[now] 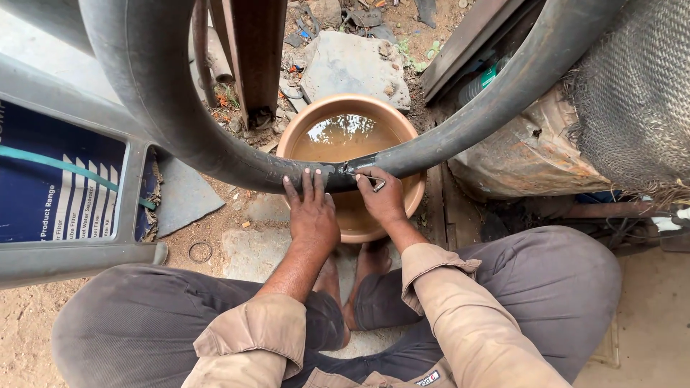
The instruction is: Repairing a motorcycle inner tube by submerged leak testing in a bucket and adjusting the valve core.
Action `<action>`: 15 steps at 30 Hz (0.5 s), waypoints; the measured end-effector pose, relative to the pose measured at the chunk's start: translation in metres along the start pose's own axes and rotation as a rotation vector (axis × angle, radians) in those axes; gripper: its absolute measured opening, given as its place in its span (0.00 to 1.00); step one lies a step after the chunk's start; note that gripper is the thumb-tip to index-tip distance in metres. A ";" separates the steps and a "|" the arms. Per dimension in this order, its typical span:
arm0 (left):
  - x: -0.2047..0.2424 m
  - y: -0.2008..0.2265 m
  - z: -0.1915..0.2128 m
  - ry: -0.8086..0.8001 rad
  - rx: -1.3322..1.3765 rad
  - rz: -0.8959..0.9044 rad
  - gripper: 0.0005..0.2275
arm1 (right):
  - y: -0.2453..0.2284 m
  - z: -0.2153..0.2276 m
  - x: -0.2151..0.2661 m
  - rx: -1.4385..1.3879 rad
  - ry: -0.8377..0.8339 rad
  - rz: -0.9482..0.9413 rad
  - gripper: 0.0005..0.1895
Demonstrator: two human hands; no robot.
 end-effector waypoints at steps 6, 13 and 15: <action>0.001 0.000 -0.001 -0.060 -0.017 -0.022 0.24 | -0.006 0.004 -0.001 0.032 0.011 0.006 0.08; 0.004 -0.001 0.000 -0.083 -0.003 -0.021 0.25 | -0.006 0.005 -0.001 0.047 0.013 -0.045 0.08; 0.005 -0.001 0.004 -0.078 -0.006 -0.030 0.25 | -0.011 0.006 0.000 0.068 0.019 0.020 0.08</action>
Point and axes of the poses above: each hand's wrist, its own x-axis away from the middle knuckle, its own z-axis out of the back of the hand, y = z × x, the point moved 10 cm from there along -x, towards the middle knuckle, and after that the axes turned 1 degree about -z, right-handed, at the moved point
